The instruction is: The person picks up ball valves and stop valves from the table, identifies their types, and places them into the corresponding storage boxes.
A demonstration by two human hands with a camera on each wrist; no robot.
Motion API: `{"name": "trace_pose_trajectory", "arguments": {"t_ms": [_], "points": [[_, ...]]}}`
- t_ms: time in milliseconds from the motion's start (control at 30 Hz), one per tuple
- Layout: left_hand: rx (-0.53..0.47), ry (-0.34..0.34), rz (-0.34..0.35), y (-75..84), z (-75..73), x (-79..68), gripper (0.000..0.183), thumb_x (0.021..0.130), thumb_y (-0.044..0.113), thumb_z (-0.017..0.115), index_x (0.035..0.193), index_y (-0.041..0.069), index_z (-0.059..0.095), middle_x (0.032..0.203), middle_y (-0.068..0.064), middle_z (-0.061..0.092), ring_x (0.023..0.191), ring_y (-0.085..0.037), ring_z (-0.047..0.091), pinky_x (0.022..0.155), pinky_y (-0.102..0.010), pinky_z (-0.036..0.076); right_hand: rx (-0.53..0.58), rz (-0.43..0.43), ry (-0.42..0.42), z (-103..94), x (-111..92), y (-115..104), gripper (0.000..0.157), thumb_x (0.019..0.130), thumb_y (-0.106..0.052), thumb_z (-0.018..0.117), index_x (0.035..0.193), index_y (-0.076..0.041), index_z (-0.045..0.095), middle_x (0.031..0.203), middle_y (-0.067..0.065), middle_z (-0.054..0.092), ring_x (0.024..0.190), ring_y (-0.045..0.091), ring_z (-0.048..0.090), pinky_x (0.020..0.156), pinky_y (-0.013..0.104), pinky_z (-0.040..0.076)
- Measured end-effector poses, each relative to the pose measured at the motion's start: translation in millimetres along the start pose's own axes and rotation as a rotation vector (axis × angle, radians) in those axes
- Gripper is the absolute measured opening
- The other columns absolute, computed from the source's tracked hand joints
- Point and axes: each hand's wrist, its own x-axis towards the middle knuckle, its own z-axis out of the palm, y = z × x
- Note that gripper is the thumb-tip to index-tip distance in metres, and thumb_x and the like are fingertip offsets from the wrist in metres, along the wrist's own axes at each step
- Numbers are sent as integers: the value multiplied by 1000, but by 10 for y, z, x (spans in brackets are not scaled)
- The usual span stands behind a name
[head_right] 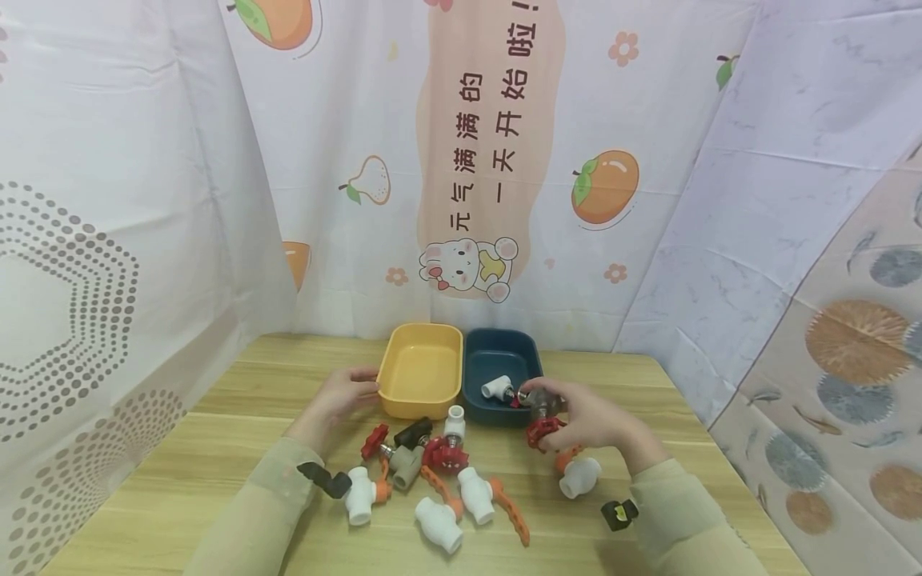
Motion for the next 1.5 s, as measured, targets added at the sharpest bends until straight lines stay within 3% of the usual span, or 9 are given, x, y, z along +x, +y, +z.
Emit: {"name": "trace_pose_trajectory", "arguments": {"t_ms": [300, 600, 833, 1000, 1167, 1500], "points": [[7, 2, 2, -16, 3, 18, 44, 96, -10, 59, 139, -15, 51, 136, -35, 54, 114, -41, 64, 97, -50, 55, -8, -31, 18, -44, 7, 53, 79, 76, -10, 87, 146, -6, 51, 144, 10, 54, 125, 28, 53, 102, 45, 52], [5, -1, 0, 0, 2, 8, 44, 96, -10, 59, 139, -15, 51, 137, -35, 53, 115, -42, 64, 98, -49, 55, -16, 67, 48, -72, 51, 16, 77, 75, -9, 86, 144, -8, 52, 127, 5, 61, 105, 25, 58, 93, 41, 56], [-1, -4, -11, -6, 2, 14, 44, 96, -9, 59, 139, -14, 51, 138, -34, 54, 115, -41, 64, 99, -50, 54, -22, 146, 96, -94, 96, 28, 76, 76, -14, 88, 143, -15, 53, 127, 8, 62, 102, 26, 58, 83, 34, 58], [-6, -6, -9, -4, 1, 13, 44, 96, -10, 59, 139, -14, 51, 138, -34, 53, 115, -42, 64, 99, -50, 54, -29, 164, 139, -107, 144, 44, 73, 76, -16, 88, 141, -14, 55, 124, 15, 63, 101, 26, 59, 85, 37, 58], [-9, -12, -7, 1, -3, 7, 45, 96, -10, 59, 140, -14, 51, 139, -35, 52, 116, -43, 63, 100, -51, 53, -61, 186, 176, -111, 203, 65, 73, 75, -18, 89, 141, -15, 55, 123, 13, 63, 102, 25, 59, 89, 41, 57], [-7, -16, 7, 6, -2, 2, 45, 96, -11, 58, 140, -16, 49, 139, -37, 51, 118, -46, 61, 100, -52, 52, -74, 248, 236, -130, 333, 129, 74, 77, -26, 89, 143, -17, 54, 125, 13, 63, 99, 28, 58, 78, 38, 55]]}}
